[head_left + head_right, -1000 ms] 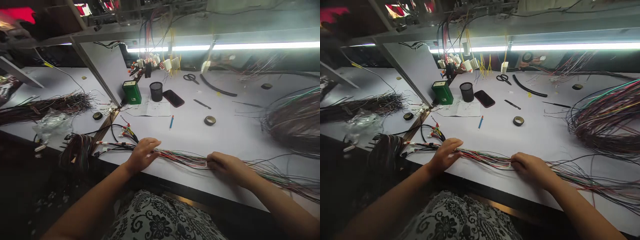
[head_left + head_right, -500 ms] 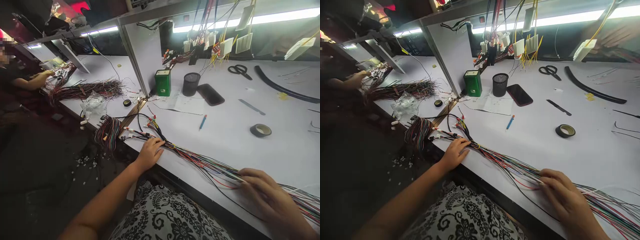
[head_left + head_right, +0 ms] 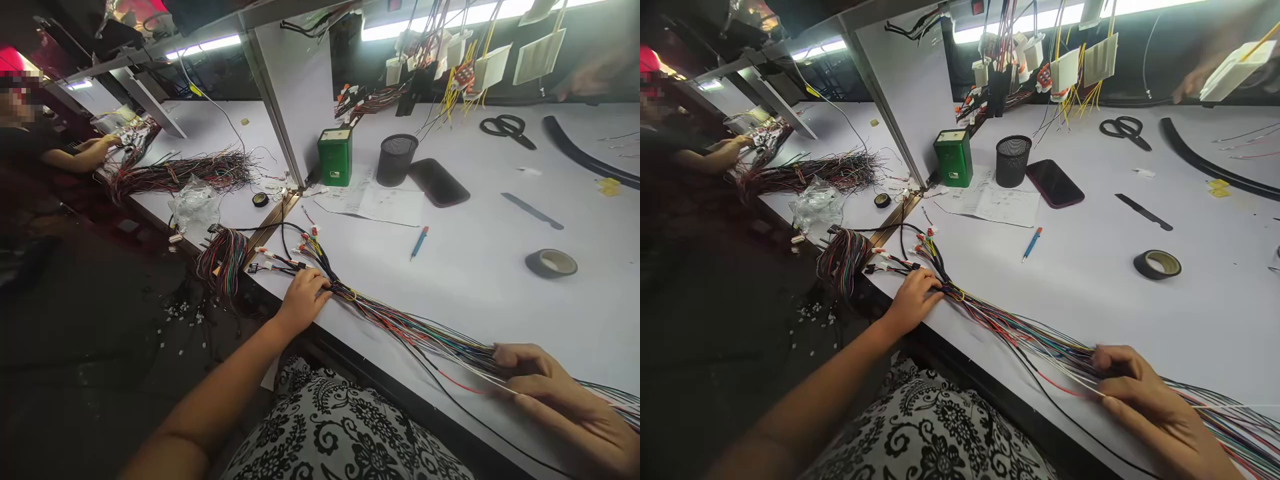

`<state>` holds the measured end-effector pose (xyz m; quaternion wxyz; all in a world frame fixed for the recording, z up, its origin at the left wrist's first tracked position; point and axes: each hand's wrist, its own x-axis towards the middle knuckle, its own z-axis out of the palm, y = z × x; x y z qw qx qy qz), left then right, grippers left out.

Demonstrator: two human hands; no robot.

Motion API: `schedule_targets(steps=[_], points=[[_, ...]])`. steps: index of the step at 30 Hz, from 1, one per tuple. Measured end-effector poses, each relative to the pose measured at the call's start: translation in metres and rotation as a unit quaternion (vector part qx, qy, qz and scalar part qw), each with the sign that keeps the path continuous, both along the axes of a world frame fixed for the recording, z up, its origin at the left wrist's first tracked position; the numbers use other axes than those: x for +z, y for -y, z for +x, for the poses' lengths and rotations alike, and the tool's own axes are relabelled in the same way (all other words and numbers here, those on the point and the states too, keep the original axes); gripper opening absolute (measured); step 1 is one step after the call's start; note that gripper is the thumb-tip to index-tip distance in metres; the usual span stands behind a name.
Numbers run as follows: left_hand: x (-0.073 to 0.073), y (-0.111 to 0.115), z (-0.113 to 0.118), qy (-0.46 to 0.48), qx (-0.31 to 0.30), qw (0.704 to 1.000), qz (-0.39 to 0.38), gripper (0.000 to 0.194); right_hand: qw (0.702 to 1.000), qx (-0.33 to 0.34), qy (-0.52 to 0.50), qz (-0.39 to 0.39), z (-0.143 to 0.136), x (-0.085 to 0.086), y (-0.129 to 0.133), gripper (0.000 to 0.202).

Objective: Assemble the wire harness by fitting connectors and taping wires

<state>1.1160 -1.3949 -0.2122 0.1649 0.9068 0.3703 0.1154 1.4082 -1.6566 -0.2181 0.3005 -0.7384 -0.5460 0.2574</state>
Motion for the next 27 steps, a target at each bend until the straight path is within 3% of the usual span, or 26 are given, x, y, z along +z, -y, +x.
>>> schedule_targets(steps=[3,4,5,6,8,10,13,15,18,23,27], points=[[0.008,-0.008,0.004,-0.057,-0.027,0.998,0.003,0.01,0.995,0.032,-0.092,-0.008,0.008,-0.008,0.0,0.028],[0.011,-0.012,0.005,-0.081,-0.044,0.996,0.009,0.01,0.996,0.043,-0.082,-0.015,0.011,-0.013,0.0,0.021],[0.015,-0.015,0.006,-0.104,-0.065,0.992,0.013,0.01,0.997,0.051,-0.062,-0.017,0.014,-0.019,0.0,0.012],[0.018,-0.019,0.008,-0.125,-0.086,0.988,0.013,0.011,0.998,0.047,-0.044,-0.012,0.016,-0.025,0.001,0.017],[0.026,-0.027,0.01,-0.154,-0.12,0.981,-0.009,0.012,1.0,0.006,0.003,0.004,0.017,-0.034,0.001,0.046],[0.032,-0.036,0.013,-0.174,-0.134,0.974,-0.054,0.012,0.995,-0.034,0.095,0.005,0.016,-0.038,0.0,0.054],[0.036,-0.048,0.019,-0.198,-0.139,0.96,-0.142,0.014,0.97,-0.022,0.241,-0.021,0.017,-0.036,-0.003,0.036],[0.037,-0.057,0.023,-0.202,-0.145,0.949,-0.195,0.019,0.963,-0.004,0.267,-0.039,0.02,-0.032,-0.003,0.023],[0.037,-0.066,0.026,-0.195,-0.154,0.94,-0.232,0.022,0.964,0.015,0.263,-0.043,0.026,-0.031,0.0,0.029],[0.034,-0.048,0.021,-0.178,-0.128,0.957,-0.192,0.013,0.96,0.044,0.275,-0.026,0.029,-0.036,0.004,0.033],[0.02,-0.01,0.013,-0.15,-0.094,0.984,-0.013,0.02,0.964,0.021,0.265,-0.016,0.029,-0.041,0.002,0.022]])
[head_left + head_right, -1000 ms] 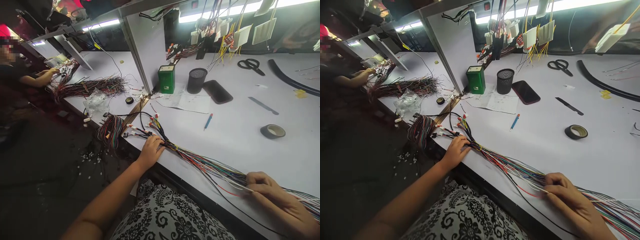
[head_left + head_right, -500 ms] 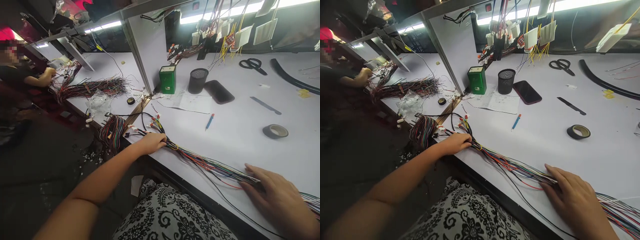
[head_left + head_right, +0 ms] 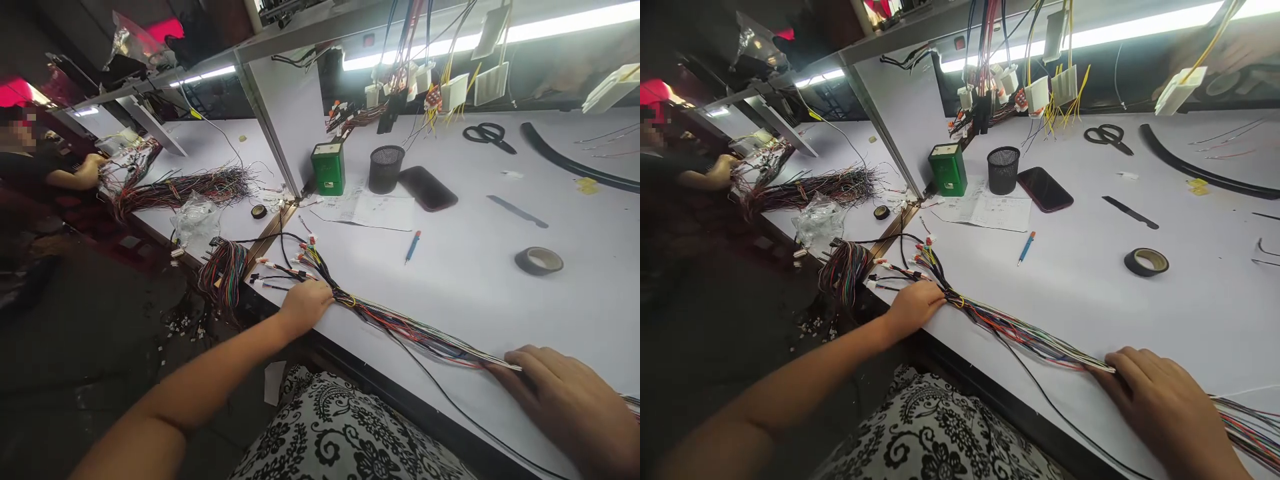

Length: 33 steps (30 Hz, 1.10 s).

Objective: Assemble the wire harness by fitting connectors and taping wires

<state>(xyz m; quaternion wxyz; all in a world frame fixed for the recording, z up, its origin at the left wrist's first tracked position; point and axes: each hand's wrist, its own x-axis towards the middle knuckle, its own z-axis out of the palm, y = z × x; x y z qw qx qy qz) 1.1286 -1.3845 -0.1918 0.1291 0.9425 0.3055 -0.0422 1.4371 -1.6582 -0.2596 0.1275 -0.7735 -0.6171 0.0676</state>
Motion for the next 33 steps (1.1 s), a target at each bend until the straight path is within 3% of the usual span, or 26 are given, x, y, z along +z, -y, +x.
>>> schedule_targets(steps=[4,7,11,16,23,27,33], points=[[-0.013,0.024,-0.006,0.057,0.02,0.995,0.078,0.024,0.999,0.008,-0.018,0.039,0.001,-0.008,0.002,0.017],[-0.017,0.026,-0.007,0.084,0.047,0.993,0.069,0.024,0.991,0.03,-0.07,0.11,-0.004,-0.006,0.003,0.027],[-0.016,0.02,-0.002,0.099,0.073,0.992,0.038,0.021,0.971,-0.002,-0.163,0.174,-0.02,0.005,-0.002,0.015],[-0.011,0.007,0.006,0.056,0.098,0.993,-0.016,0.023,0.969,0.026,-0.196,0.151,-0.022,0.011,-0.01,0.007],[-0.009,-0.011,0.01,0.02,0.102,0.991,-0.087,0.027,0.964,0.024,-0.253,0.078,-0.01,0.027,0.001,0.01],[-0.006,-0.01,0.009,0.038,0.098,0.989,-0.103,0.027,0.959,0.034,-0.258,0.113,-0.012,0.019,0.005,0.023],[-0.006,-0.004,0.003,0.074,0.093,0.986,-0.115,0.021,0.971,0.084,-0.192,0.118,-0.018,0.005,0.012,0.018]])
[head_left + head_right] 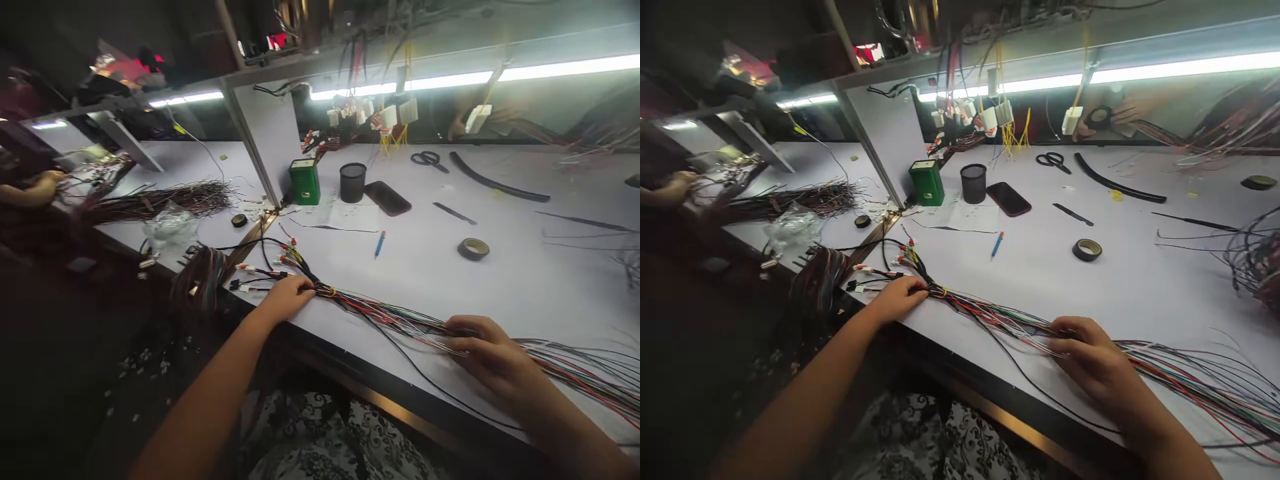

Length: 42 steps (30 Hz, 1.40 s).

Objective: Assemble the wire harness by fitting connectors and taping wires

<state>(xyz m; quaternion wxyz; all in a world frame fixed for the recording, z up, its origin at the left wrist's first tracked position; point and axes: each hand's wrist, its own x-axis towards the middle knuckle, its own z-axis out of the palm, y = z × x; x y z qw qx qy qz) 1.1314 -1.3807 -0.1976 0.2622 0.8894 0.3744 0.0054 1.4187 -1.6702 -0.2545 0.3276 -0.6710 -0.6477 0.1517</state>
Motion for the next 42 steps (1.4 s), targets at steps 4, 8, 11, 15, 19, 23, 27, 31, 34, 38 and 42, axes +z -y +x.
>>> schedule_targets(steps=[4,8,11,15,19,23,27,31,34,38,42], points=[[-0.003,0.003,-0.004,0.001,0.031,0.999,0.016,0.02,0.996,0.048,0.063,-0.035,0.0,0.001,0.002,0.018],[-0.003,0.009,-0.01,0.023,0.011,0.995,0.1,0.015,0.993,0.038,0.108,-0.017,0.0,-0.003,-0.002,0.02],[-0.003,0.01,-0.014,0.039,-0.007,0.987,0.153,0.013,0.993,0.027,0.112,-0.018,0.001,-0.008,-0.005,0.02],[-0.002,0.005,-0.015,0.011,-0.034,0.985,0.171,0.013,0.994,0.022,0.106,-0.015,0.002,-0.011,-0.005,0.02],[-0.002,0.001,-0.013,-0.023,-0.07,0.978,0.196,0.017,0.995,0.015,0.096,-0.022,0.0,-0.012,-0.004,0.021],[-0.003,-0.004,-0.01,-0.037,-0.095,0.972,0.21,0.02,0.996,0.006,0.086,-0.031,0.001,-0.016,-0.005,0.022],[0.001,-0.008,-0.006,-0.062,-0.12,0.969,0.205,0.018,0.996,0.014,0.089,-0.021,0.004,-0.018,-0.005,0.02],[0.006,-0.009,-0.004,-0.067,-0.132,0.972,0.183,0.018,0.994,0.028,0.1,-0.016,0.005,-0.016,-0.006,0.018],[0.005,-0.008,-0.004,-0.049,-0.118,0.976,0.174,0.018,0.995,0.025,0.099,-0.015,0.003,-0.013,-0.008,0.02],[0.006,-0.009,-0.001,-0.076,-0.125,0.973,0.179,0.021,0.995,0.015,0.097,-0.015,0.0,-0.008,-0.01,0.024],[0.01,-0.013,0.0,-0.067,-0.132,0.981,0.125,0.018,0.994,0.025,0.107,-0.017,0.0,-0.006,-0.01,0.022]])
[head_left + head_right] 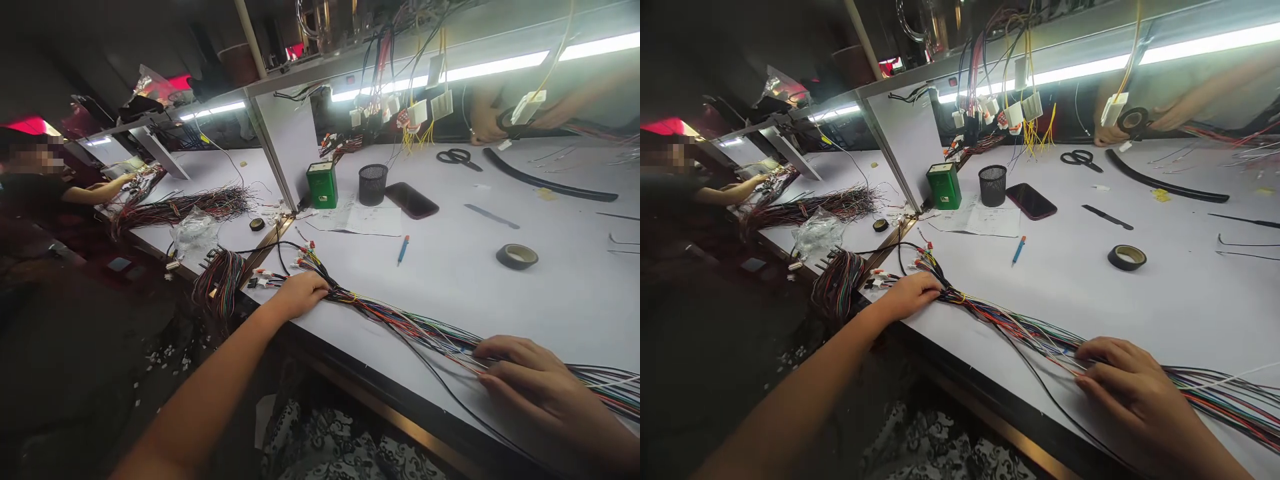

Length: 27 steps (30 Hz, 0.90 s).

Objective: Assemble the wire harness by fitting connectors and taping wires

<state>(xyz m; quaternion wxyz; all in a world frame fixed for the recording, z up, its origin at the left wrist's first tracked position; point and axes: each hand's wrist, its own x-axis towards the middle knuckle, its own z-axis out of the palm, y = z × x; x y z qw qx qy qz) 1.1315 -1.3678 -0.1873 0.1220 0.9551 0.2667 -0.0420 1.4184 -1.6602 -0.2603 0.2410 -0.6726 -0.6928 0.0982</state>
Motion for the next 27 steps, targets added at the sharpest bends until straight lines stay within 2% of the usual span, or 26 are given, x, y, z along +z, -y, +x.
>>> schedule_targets(steps=[4,7,12,17,21,24,27], points=[[0.0,-0.001,-0.001,-0.016,-0.005,0.999,0.041,0.02,1.0,-0.006,0.001,-0.008,-0.002,0.001,-0.001,0.024],[0.0,-0.001,-0.003,-0.012,-0.016,1.0,0.024,0.018,1.0,-0.014,-0.003,-0.007,-0.002,0.001,-0.001,0.024],[-0.006,0.002,-0.008,0.031,0.005,0.999,0.029,0.017,1.0,-0.007,-0.004,-0.009,0.0,-0.001,0.001,0.02],[-0.011,0.005,-0.009,0.077,0.026,0.997,-0.003,0.011,1.0,-0.023,0.004,0.0,-0.005,0.001,0.001,0.019],[-0.012,0.015,-0.002,0.072,0.056,0.995,0.049,0.016,1.0,-0.021,0.014,0.006,-0.007,0.0,0.001,0.017],[-0.013,0.019,0.001,0.041,0.027,0.995,0.081,0.023,1.0,-0.017,0.023,0.001,-0.005,-0.002,0.002,0.017],[-0.015,0.017,0.0,0.05,0.0,0.997,0.061,0.021,0.999,-0.011,0.034,-0.007,-0.003,-0.004,0.002,0.015]])
